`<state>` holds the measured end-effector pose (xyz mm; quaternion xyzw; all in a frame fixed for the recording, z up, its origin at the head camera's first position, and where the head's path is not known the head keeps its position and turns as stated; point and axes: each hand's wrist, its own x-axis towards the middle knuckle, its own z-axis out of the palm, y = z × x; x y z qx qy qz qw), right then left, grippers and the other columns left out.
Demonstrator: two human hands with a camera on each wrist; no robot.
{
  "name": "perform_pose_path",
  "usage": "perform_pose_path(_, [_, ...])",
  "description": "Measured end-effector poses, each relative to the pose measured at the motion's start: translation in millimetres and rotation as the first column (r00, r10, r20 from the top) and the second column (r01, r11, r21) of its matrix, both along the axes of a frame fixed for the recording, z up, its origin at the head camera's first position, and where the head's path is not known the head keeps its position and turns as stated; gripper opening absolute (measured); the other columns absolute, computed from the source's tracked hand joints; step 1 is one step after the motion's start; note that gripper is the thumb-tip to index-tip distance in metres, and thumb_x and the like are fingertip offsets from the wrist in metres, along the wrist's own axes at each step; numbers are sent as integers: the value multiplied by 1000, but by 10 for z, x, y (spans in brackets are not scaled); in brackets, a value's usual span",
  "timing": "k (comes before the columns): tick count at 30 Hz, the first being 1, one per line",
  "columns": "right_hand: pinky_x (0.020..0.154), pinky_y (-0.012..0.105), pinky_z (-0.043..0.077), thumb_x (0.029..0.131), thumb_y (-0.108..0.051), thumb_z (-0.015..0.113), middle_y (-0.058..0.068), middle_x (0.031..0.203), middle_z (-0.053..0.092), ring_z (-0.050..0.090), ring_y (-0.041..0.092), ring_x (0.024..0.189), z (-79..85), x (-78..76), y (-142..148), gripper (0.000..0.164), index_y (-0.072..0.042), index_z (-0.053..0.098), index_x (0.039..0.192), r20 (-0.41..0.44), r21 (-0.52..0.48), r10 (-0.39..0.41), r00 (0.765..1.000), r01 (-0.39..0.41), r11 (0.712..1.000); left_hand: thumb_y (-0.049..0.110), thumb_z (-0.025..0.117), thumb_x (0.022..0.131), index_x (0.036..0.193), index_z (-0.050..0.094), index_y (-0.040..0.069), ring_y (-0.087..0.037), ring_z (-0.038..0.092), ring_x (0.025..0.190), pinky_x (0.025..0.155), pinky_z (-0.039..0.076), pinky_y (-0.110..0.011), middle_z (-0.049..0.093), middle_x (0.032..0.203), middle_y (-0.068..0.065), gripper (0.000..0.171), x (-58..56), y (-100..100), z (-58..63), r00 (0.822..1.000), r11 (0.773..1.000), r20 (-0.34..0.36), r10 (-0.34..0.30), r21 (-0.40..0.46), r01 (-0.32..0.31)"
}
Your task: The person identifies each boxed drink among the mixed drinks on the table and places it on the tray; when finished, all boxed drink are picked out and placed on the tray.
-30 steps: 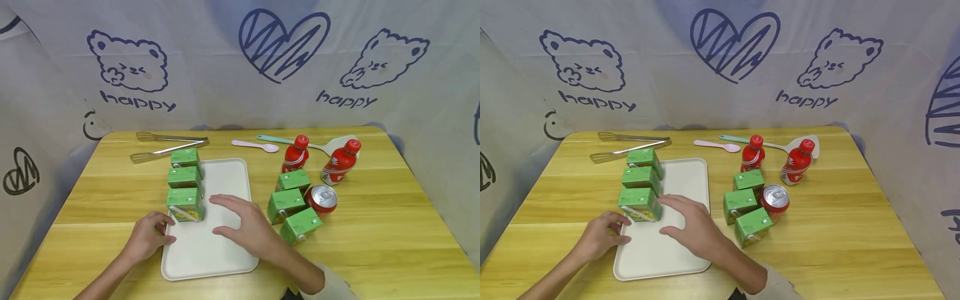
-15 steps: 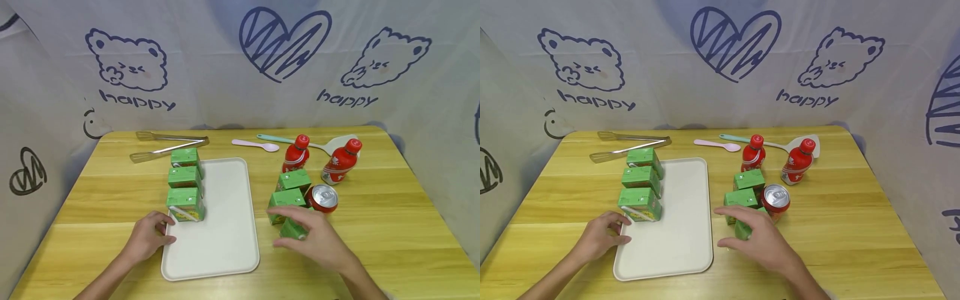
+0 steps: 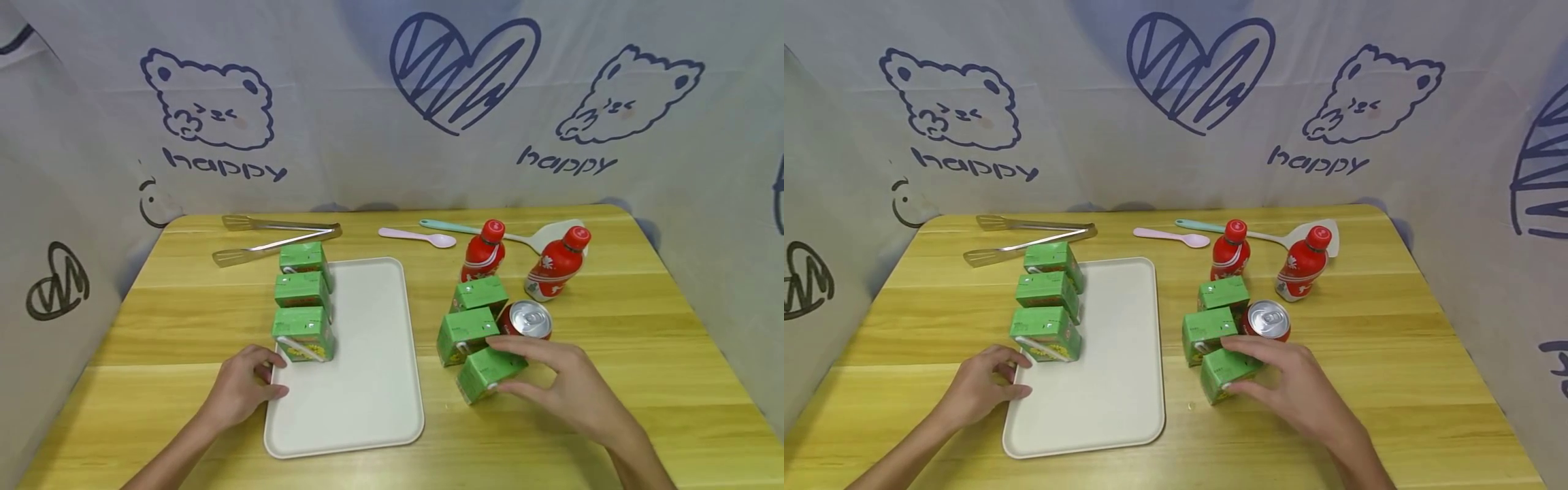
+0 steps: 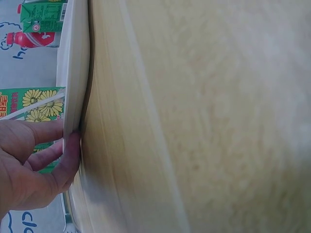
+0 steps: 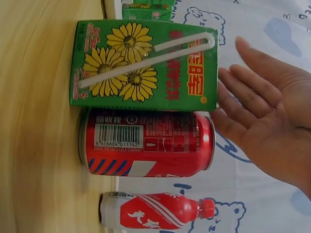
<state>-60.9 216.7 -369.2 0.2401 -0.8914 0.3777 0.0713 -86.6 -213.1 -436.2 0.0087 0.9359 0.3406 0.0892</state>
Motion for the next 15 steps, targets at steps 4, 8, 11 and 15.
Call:
perform_pose_path(4, [90, 3, 39, 66, -8, 83, -3, 114, 69, 63, 6, 107, -30, 3, 14, 53, -17, 68, 116, -36, 96, 12, 999, -8, 995, 4, 83, 67, 94, 67, 3, -16, 55, 75, 54, 42, -21, 60, 95, -9, 32, 2, 0, -3, 1000, 1000, -5, 1, 4, -1])
perform_pose_path(8, [92, 15, 46, 66, -7, 83, -3, 115, 69, 64, 17, 108, -53, -6, -9, 52, -16, 68, 115, -79, 153, 5, 997, 7, 988, 4, 83, 67, 95, 67, 3, -16, 55, 75, 54, 42, -21, 60, 94, -9, 32, 5, -2, -10, 1000, 1000, -6, 5, 4, -5])
perform_pose_path(11, [87, 29, 52, 64, -7, 84, -3, 111, 70, 65, 19, 103, -67, -18, -24, 51, -17, 69, 112, -103, 158, -10, 995, 26, 987, 5, 83, 67, 95, 67, 3, -16, 55, 75, 54, 42, -21, 59, 93, -8, 32, 6, -4, -16, 1000, 1000, -3, 8, 3, -8])
perform_pose_path(15, [84, 30, 53, 61, -11, 86, -6, 106, 71, 66, 16, 98, -107, -10, -30, 47, -19, 71, 105, -109, 141, -44, 993, 59, 988, 5, 83, 67, 95, 67, 4, -16, 55, 76, 55, 42, -21, 60, 95, -8, 32, 6, -1, -19, 1000, 1000, -9, 7, 3, -7])
